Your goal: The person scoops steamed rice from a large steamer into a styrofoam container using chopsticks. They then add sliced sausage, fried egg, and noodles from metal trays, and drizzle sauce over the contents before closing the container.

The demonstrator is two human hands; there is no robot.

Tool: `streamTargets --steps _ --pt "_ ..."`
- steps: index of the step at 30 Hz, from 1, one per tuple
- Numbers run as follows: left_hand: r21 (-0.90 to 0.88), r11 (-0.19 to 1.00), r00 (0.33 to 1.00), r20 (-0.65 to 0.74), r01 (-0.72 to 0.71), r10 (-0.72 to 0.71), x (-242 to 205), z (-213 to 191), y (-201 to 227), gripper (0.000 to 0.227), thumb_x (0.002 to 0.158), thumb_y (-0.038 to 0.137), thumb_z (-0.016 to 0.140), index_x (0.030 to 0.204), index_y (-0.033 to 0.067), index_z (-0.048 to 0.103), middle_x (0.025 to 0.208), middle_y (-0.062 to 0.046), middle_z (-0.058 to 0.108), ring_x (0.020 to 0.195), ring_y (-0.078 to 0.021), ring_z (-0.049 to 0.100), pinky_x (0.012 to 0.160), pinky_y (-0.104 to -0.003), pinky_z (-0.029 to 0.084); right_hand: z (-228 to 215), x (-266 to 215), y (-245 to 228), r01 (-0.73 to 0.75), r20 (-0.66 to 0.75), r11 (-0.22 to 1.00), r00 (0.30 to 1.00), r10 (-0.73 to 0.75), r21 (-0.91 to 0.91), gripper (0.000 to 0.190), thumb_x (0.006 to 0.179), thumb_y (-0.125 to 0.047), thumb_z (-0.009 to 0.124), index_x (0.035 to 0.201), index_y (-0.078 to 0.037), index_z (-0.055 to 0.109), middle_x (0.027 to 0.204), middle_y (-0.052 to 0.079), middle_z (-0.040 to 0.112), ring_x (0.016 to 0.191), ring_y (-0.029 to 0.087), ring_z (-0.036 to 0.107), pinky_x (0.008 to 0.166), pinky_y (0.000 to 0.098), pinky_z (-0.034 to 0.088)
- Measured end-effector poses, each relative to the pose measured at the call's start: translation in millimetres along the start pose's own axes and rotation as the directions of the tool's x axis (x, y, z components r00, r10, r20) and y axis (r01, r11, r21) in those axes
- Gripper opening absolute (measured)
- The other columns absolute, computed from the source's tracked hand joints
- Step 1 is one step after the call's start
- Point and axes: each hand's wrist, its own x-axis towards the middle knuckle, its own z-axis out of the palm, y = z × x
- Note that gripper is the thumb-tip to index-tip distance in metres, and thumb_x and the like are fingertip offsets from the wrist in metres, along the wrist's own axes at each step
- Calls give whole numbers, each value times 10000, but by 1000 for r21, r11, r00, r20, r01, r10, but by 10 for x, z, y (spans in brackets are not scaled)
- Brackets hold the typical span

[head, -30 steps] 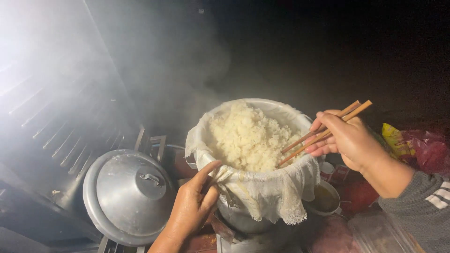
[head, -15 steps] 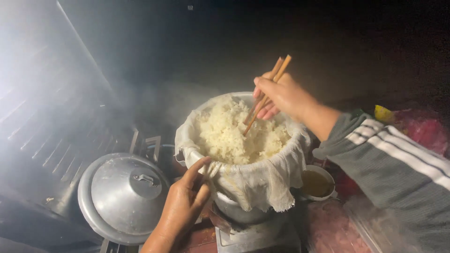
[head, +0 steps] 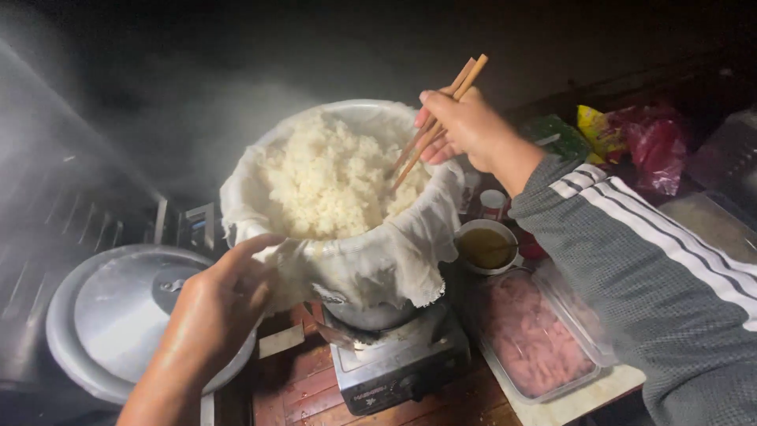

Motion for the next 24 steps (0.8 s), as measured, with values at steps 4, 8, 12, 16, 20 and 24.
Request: streamTargets --steps 4,8,12,16,20,24 --pt "21 999 996 81 31 -32 19 -134 -22 435 864 234 712 1279 359 684 841 47 845 702 -150 675 779 -268 512 -221 -36 135 -1 41 1000 999 -1 30 384 1003 -434 565 962 -69 676 815 134 681 593 189 662 542 263 583" --pt "-177 982 998 34 63 -58 -42 -357 46 550 796 328 744 1341 266 700 883 -25 765 726 -166 650 705 -306 543 -466 -437 335 34 50 984 998 -43 174 503 919 -288 642 1336 -36 514 1059 110 629 749 162 649 654 260 590" --pt "-83 980 941 -303 -181 148 22 -342 -142 430 875 265 699 1294 169 711 1028 -38 770 971 -132 679 936 -304 444 -752 -748 1527 68 -85 897 996 -34 436 350 949 -163 624 1280 -51 600 956 157 699 703 213 675 573 338 576" --pt "-202 857 798 -509 -475 323 -264 91 110 323 1078 99 653 1340 -89 672 1148 -185 695 1021 -207 634 919 -309 496 -880 -1331 2957 -185 -186 828 927 326 529 286 931 -238 679 1167 -77 674 876 118 724 638 194 676 542 316 566" --pt "-418 885 956 -279 -205 90 -683 480 547 125 895 163 648 986 100 704 839 -51 740 689 -128 659 657 -230 476 -1074 -2001 3803 -453 -256 680 690 677 577 312 904 -176 725 1182 -41 683 925 175 712 762 285 679 690 404 587" --pt "-520 594 748 -145 -614 647 -816 1434 531 201 879 317 681 927 168 806 831 22 806 740 -98 783 720 -214 567 -1450 -2376 4137 -423 -364 665 597 715 615 190 949 -81 680 1121 0 683 898 214 714 716 320 679 592 388 552"
